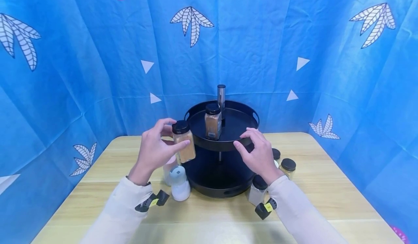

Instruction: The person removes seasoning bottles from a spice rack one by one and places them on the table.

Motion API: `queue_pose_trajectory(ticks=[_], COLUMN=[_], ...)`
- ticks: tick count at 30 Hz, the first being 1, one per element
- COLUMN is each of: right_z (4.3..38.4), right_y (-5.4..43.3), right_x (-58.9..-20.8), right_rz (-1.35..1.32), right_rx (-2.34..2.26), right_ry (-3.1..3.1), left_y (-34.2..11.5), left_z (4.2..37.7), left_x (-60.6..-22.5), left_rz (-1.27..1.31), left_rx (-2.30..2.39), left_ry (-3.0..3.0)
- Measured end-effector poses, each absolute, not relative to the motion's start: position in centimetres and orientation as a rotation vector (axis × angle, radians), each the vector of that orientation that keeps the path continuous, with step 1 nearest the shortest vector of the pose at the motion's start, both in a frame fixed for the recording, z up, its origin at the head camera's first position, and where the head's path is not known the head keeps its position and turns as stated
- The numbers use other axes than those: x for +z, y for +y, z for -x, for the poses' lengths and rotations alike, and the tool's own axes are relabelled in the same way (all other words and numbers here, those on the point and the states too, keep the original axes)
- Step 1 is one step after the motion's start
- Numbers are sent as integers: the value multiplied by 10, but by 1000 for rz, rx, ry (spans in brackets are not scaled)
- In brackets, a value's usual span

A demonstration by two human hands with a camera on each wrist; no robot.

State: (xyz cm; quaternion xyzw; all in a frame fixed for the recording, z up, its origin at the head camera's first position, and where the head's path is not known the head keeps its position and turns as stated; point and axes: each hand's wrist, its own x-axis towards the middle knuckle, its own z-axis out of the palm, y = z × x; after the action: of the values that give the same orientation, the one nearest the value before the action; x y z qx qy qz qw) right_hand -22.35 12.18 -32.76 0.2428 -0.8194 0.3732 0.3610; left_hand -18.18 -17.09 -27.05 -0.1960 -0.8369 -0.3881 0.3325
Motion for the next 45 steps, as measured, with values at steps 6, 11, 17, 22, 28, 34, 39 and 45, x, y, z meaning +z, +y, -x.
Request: queue_pose_trajectory(ticks=[6, 11, 17, 22, 28, 34, 39, 45], right_z=[223, 223, 223, 225, 224, 224, 226, 226], right_y=[121, 121, 122, 122, 122, 122, 122, 122], right_x=[-328, -328, -327, -329, -329, -330, -331, -330], right_rz=[-616, -618, -622, -623, -618, -614, -624, -631], right_rx=[964, 968, 963, 958, 965, 965, 961, 958], right_ry=[-2119, -2119, -2107, -2104, -2111, -2119, -2101, -2085], left_y=[-171, -170, -169, -169, -169, -168, -166, -164], left_z=[177, 174, 171, 170, 168, 166, 165, 164], left_x=[-276, -279, -284, -290, -298, -306, -311, -316], left_rz=[486, 433, 415, 434, 447, 474, 471, 505], left_rx=[-1044, -1063, -1070, -1058, -1088, -1083, -1040, -1009], left_ry=[-2227, -2300, -2343, -2330, -2328, -2339, -2399, -2399])
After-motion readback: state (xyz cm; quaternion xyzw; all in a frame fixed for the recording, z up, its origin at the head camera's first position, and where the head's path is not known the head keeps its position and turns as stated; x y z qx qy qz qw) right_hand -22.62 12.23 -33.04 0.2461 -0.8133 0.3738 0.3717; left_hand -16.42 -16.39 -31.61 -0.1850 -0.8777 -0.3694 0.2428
